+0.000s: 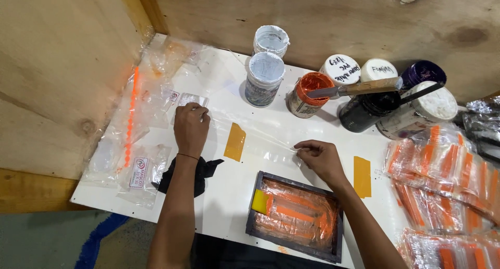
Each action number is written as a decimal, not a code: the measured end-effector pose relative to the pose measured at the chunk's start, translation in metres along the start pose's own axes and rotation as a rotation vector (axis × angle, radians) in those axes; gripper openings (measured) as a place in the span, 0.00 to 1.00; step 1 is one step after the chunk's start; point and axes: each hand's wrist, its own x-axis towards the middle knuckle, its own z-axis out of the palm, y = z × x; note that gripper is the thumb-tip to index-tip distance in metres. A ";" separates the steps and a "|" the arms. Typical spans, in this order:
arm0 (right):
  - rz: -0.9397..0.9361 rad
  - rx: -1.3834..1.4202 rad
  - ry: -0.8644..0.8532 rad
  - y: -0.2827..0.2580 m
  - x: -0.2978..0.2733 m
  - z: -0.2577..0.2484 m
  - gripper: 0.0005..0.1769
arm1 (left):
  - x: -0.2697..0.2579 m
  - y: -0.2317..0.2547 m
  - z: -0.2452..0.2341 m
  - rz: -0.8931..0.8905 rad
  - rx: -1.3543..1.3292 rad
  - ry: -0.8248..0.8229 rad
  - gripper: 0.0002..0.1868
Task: The person wipes a table surface with a black cloth, then uses a yellow squeegee to spread orange ink across a screen printing frame. They press the inked screen onto clear plastic bags to transfer the design and place the printed bags on a pile.
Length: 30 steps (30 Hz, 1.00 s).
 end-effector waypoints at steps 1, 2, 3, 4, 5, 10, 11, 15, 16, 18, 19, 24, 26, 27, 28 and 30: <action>0.001 0.002 0.002 -0.002 -0.003 -0.003 0.13 | 0.000 0.000 0.000 0.003 0.000 -0.001 0.06; -0.017 -0.043 0.015 -0.004 -0.005 -0.005 0.13 | -0.001 0.001 0.001 0.013 0.000 -0.004 0.06; -0.035 -0.089 0.026 -0.007 -0.007 -0.008 0.13 | -0.001 0.001 0.001 0.022 0.000 -0.007 0.06; -0.036 -0.089 0.027 0.000 -0.006 -0.014 0.13 | -0.001 0.000 0.003 0.023 -0.001 -0.007 0.06; -0.048 -0.140 0.033 0.007 -0.007 -0.019 0.15 | -0.001 0.000 0.006 0.046 0.019 -0.001 0.06; -0.055 -0.308 0.059 0.022 -0.012 -0.048 0.20 | -0.002 0.008 -0.001 0.102 0.011 0.000 0.06; -0.058 -0.353 0.037 0.027 -0.012 -0.055 0.21 | -0.002 0.012 -0.004 0.135 -0.023 -0.020 0.06; -0.057 -0.433 0.021 0.032 -0.025 -0.074 0.22 | -0.004 0.035 -0.015 0.264 -0.173 -0.150 0.06; -0.045 -0.430 0.027 0.026 -0.029 -0.078 0.22 | -0.005 0.038 -0.013 0.269 -0.177 -0.161 0.06; -0.036 -0.453 0.019 0.014 -0.037 -0.084 0.24 | -0.007 0.043 -0.007 0.329 -0.271 -0.298 0.06; -0.028 -0.450 0.020 0.008 -0.041 -0.087 0.24 | -0.008 0.047 -0.009 0.330 -0.272 -0.306 0.06; 0.045 -0.516 0.094 0.018 -0.047 -0.103 0.25 | -0.013 0.048 -0.004 0.436 -0.339 -0.468 0.09; 0.040 -0.519 0.109 0.014 -0.050 -0.105 0.24 | -0.014 0.049 -0.006 0.439 -0.337 -0.493 0.10; 0.030 -0.524 0.121 0.011 -0.051 -0.106 0.23 | -0.013 0.050 -0.006 0.437 -0.334 -0.514 0.11; 0.031 -0.523 0.125 0.015 -0.049 -0.109 0.23 | -0.013 0.049 -0.006 0.442 -0.336 -0.516 0.11; -0.019 -0.480 0.217 0.025 -0.047 -0.114 0.24 | -0.013 0.047 -0.004 0.411 -0.328 -0.544 0.13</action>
